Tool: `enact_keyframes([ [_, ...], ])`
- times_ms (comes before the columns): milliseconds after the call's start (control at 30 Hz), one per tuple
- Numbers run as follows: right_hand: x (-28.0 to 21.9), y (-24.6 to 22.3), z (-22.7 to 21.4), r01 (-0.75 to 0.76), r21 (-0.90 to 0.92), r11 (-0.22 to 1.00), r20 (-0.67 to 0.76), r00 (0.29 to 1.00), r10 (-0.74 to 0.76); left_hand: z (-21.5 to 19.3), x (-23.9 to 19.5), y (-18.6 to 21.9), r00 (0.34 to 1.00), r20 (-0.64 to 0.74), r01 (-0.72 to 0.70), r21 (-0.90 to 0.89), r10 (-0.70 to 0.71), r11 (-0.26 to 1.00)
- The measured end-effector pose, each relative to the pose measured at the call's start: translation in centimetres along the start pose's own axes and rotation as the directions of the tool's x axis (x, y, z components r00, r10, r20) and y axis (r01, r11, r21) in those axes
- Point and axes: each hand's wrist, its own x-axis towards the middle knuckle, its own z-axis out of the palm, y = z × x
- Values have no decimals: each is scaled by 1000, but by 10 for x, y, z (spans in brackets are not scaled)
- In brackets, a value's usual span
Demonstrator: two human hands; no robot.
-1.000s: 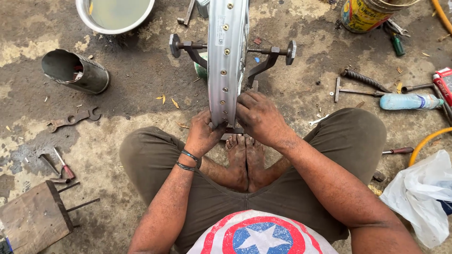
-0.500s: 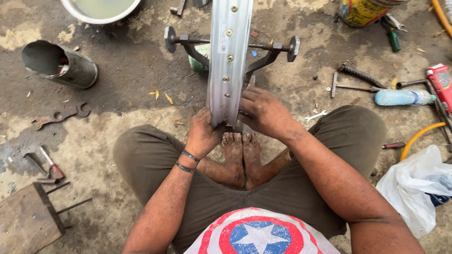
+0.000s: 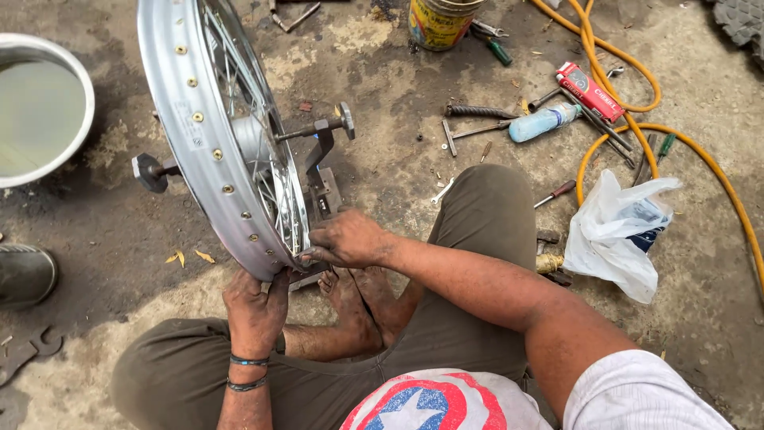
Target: The person sits on the ground and uses a wrench to tighten the spokes of a bicycle wheel mounted on a truing stand. They rotate the wheel to access different sections and repeatedly adjust the tension on the spokes.
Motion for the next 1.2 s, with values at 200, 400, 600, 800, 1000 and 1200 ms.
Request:
enact_keyframes([
  [200,3,-17,-18,171,-87,981,-258,948,-188,2,-2,1,996,-87,-21,-28,19,999],
  [400,15,17,-52,-184,84,979,-203,959,198,-12,11,38,983,-162,-104,-117,85,988],
  [600,10,46,-59,-248,287,925,-366,864,345,-46,181,17,944,-180,-304,-140,278,942],
  [800,6,63,-42,-315,118,942,-321,885,337,-33,387,-27,989,146,124,-698,-29,706],
  [1000,-13,75,-34,-213,175,961,-313,914,260,-22,117,-51,966,-150,-257,-429,212,866],
  [1200,10,49,-50,-343,210,916,-200,902,383,-62,-6,-48,990,85,-143,511,116,848],
])
